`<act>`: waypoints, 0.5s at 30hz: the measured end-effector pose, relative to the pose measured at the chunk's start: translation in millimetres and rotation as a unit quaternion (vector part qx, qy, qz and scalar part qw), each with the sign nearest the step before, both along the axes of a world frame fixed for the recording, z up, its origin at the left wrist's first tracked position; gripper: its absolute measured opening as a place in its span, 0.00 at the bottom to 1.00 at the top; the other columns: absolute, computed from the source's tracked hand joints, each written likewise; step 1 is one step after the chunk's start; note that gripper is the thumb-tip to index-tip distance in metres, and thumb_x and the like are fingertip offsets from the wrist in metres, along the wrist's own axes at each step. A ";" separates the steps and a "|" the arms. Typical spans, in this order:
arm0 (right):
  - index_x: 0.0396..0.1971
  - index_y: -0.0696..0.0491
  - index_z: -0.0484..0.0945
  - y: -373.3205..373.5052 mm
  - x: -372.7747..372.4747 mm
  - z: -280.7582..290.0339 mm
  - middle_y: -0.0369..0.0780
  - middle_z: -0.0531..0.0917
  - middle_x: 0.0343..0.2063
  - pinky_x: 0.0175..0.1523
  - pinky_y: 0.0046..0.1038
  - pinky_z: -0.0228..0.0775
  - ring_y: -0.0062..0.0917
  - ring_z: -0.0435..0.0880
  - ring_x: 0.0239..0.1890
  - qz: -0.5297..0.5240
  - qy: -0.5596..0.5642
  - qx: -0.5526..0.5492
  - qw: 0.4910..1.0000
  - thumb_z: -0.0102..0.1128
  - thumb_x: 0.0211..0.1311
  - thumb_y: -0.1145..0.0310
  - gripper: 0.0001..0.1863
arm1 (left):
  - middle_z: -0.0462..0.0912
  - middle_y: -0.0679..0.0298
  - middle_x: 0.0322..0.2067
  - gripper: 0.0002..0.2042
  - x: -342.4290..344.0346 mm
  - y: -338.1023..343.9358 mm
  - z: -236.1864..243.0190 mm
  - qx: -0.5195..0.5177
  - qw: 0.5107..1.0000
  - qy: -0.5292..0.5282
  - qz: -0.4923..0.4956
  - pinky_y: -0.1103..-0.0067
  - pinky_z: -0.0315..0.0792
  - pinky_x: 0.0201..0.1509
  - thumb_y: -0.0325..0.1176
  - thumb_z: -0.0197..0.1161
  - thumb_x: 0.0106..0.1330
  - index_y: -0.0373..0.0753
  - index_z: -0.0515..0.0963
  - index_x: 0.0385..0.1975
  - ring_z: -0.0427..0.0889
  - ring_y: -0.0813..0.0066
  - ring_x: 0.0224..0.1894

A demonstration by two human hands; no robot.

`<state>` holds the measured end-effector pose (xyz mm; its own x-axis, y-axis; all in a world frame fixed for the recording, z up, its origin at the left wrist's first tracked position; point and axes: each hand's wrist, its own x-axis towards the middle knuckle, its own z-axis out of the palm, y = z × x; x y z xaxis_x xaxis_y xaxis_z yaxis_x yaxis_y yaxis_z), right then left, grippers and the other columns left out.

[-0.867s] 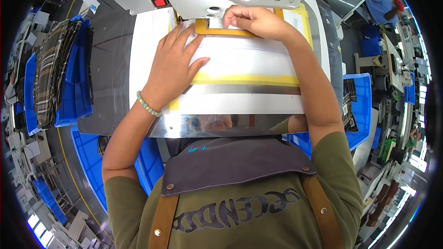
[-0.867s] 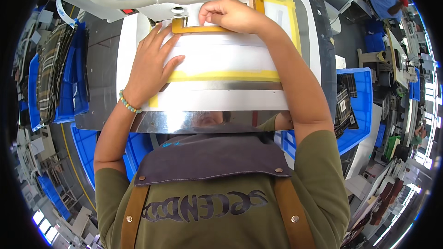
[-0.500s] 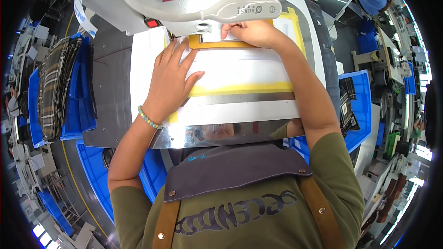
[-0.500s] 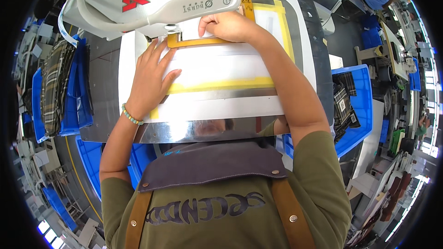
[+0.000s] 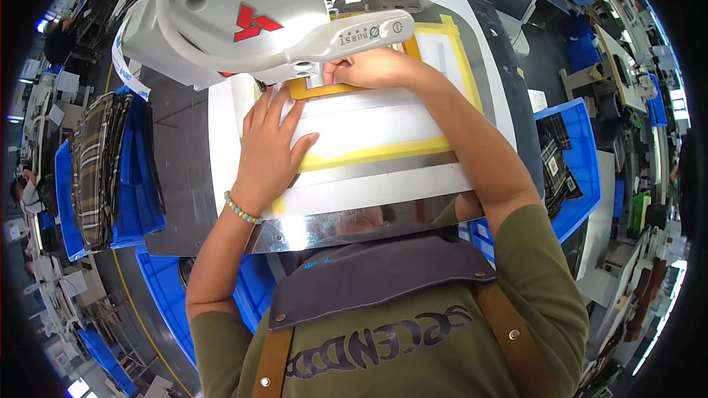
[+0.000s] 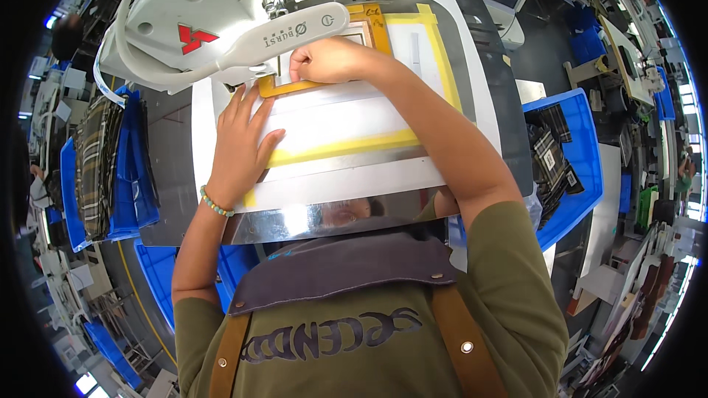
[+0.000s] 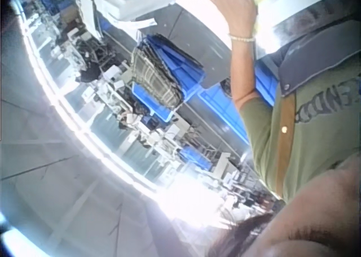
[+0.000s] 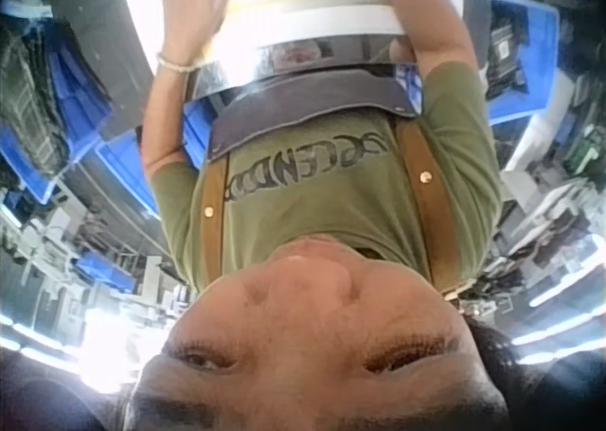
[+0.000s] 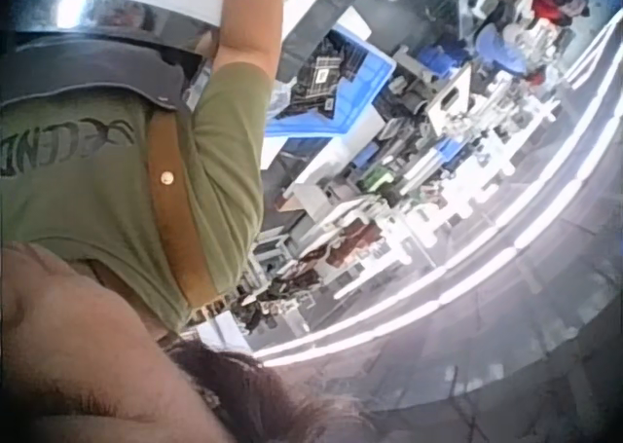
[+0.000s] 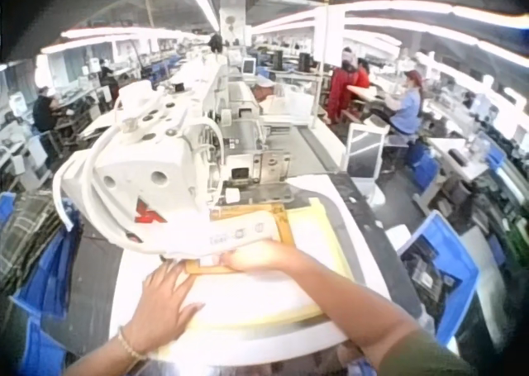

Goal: The person repeatedly sews small plaid fabric pouches using an industrial sewing machine. They pick each pouch from a blue bin, place it under the presser foot, guide it through the machine, and then place the finished item into another bin. The process is repeated for multiple pouches throughout the clip.

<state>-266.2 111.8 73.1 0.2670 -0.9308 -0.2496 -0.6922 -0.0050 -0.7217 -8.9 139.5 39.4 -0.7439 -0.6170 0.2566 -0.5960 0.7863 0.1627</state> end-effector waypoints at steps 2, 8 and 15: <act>0.36 0.48 0.87 -1.5 2.2 -2.9 0.37 0.86 0.29 0.43 0.29 0.73 0.24 0.81 0.34 0.009 -0.006 -0.016 1.000 0.56 0.63 0.67 0.10 | 0.65 0.45 0.70 0.26 0.2 0.2 -0.6 0.001 1.000 -0.006 0.004 0.55 0.57 0.74 0.45 0.61 0.72 0.34 0.73 0.64 0.60 0.41 0.73; 0.36 0.51 0.87 -7.4 6.8 -19.0 0.39 0.87 0.29 0.42 0.30 0.74 0.25 0.84 0.33 0.022 -0.022 -0.056 0.998 0.58 0.61 0.69 0.10 | 0.62 0.45 0.72 0.28 0.1 -2.4 -3.6 -0.001 1.000 -0.026 0.006 0.55 0.52 0.75 0.48 0.58 0.73 0.35 0.73 0.65 0.57 0.42 0.75; 0.42 0.48 0.89 -1.2 8.3 -9.0 0.37 0.89 0.38 0.51 0.28 0.75 0.24 0.84 0.43 0.008 0.009 -0.011 1.000 0.57 0.64 0.67 0.12 | 0.61 0.45 0.72 0.29 0.2 -3.5 -2.5 0.001 0.999 -0.045 0.014 0.55 0.52 0.75 0.51 0.55 0.75 0.36 0.71 0.67 0.57 0.43 0.75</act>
